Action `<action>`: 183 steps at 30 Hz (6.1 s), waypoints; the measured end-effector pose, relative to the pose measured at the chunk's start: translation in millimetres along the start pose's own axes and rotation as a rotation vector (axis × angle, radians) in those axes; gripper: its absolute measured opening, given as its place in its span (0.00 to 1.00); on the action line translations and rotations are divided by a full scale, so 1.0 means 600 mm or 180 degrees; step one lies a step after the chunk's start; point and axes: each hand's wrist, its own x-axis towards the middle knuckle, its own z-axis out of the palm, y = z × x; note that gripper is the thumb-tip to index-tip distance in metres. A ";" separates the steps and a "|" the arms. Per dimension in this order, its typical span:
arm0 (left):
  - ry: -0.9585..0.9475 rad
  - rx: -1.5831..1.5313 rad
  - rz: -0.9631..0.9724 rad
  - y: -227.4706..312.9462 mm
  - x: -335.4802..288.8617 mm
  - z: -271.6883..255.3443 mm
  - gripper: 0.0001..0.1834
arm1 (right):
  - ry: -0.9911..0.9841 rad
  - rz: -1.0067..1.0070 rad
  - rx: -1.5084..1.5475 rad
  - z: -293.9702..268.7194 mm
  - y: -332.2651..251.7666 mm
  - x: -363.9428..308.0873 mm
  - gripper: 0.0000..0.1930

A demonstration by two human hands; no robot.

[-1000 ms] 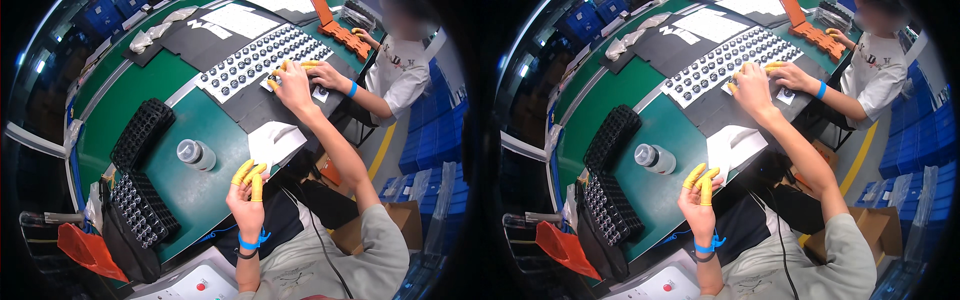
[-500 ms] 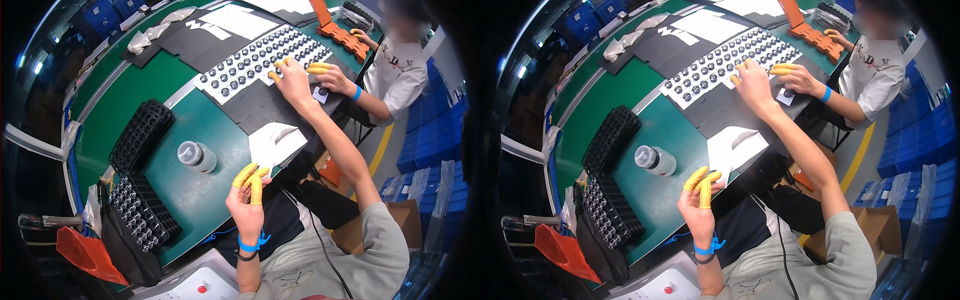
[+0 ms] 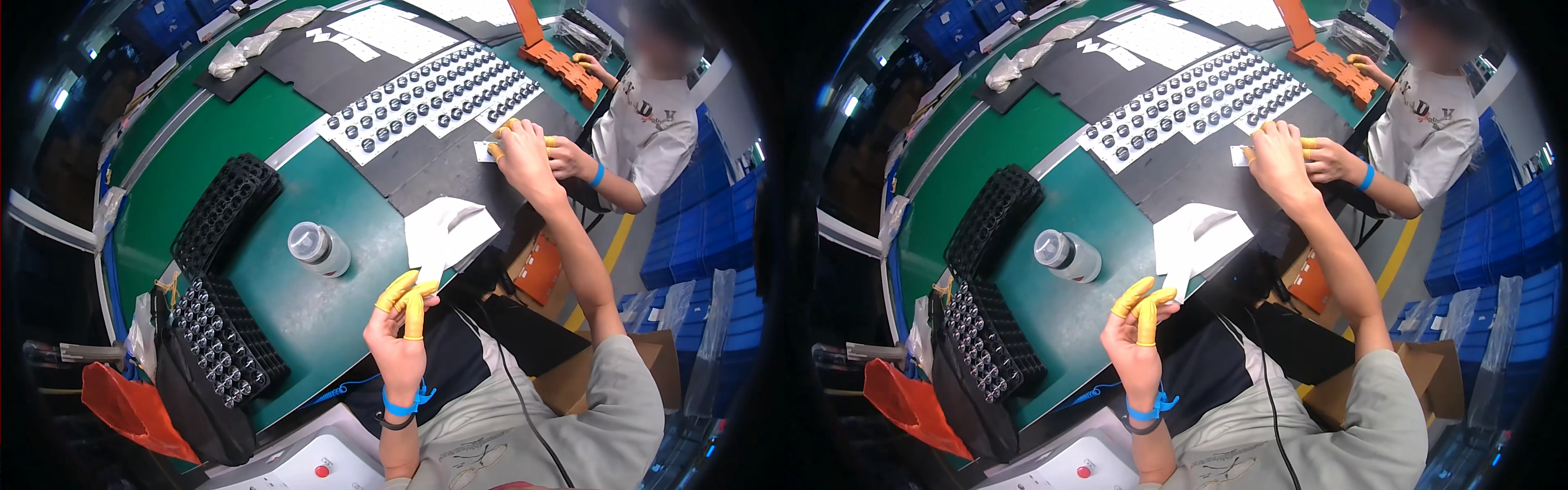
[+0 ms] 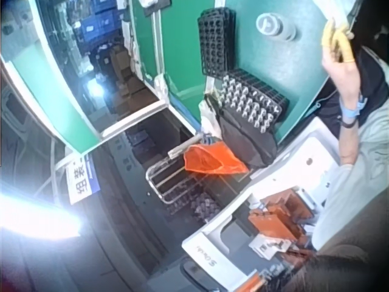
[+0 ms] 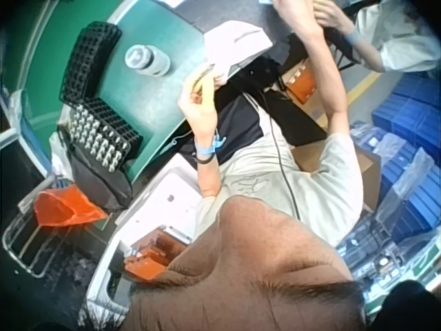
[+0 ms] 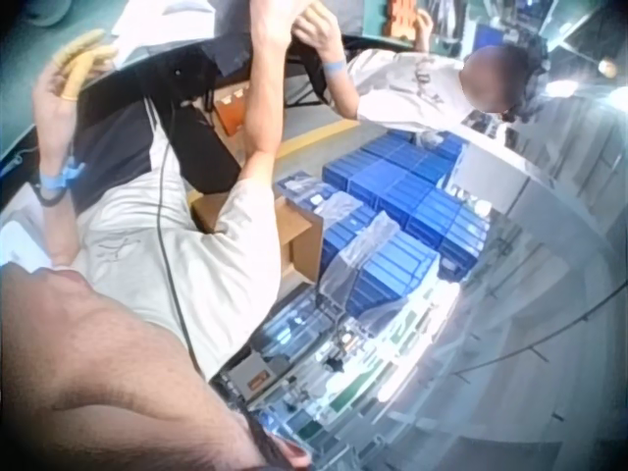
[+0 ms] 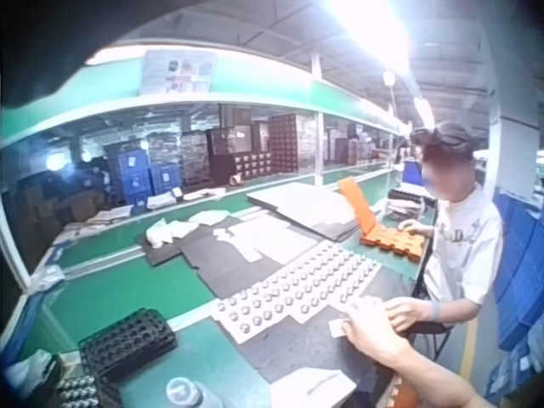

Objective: The person assembles small electronic components on a green workbench. They pick up small white square parts, place them into orange trays, and wipe them with a white cloth. The person also handles a white bottle and places orange trays into a machine.

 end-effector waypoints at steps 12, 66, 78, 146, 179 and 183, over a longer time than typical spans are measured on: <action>-0.0078 -0.0266 0.0009 0.010 -0.003 0.004 0.19 | 0.0496 -0.0548 0.1858 -0.086 -0.086 -0.041 0.13; -0.0361 -0.0403 -0.0841 -0.021 -0.013 -0.093 0.43 | -0.0065 -0.0919 0.1208 0.018 0.079 0.066 0.13; -0.0182 -0.0259 -0.1394 -0.004 0.005 -0.096 0.40 | 0.0490 -0.0046 0.1308 0.060 0.135 0.067 0.17; 0.0139 -0.1051 0.0044 -0.012 -0.025 -0.046 0.43 | 0.0787 -0.1177 0.3806 -0.169 -0.258 -0.168 0.17; 0.0627 -0.0557 0.0916 0.027 -0.076 -0.089 0.42 | -0.0998 -0.1208 0.5136 -0.213 -0.238 -0.144 0.12; 0.0151 -0.0886 0.0688 0.032 -0.081 -0.075 0.39 | -0.1113 -0.1570 0.5239 -0.227 -0.277 -0.146 0.11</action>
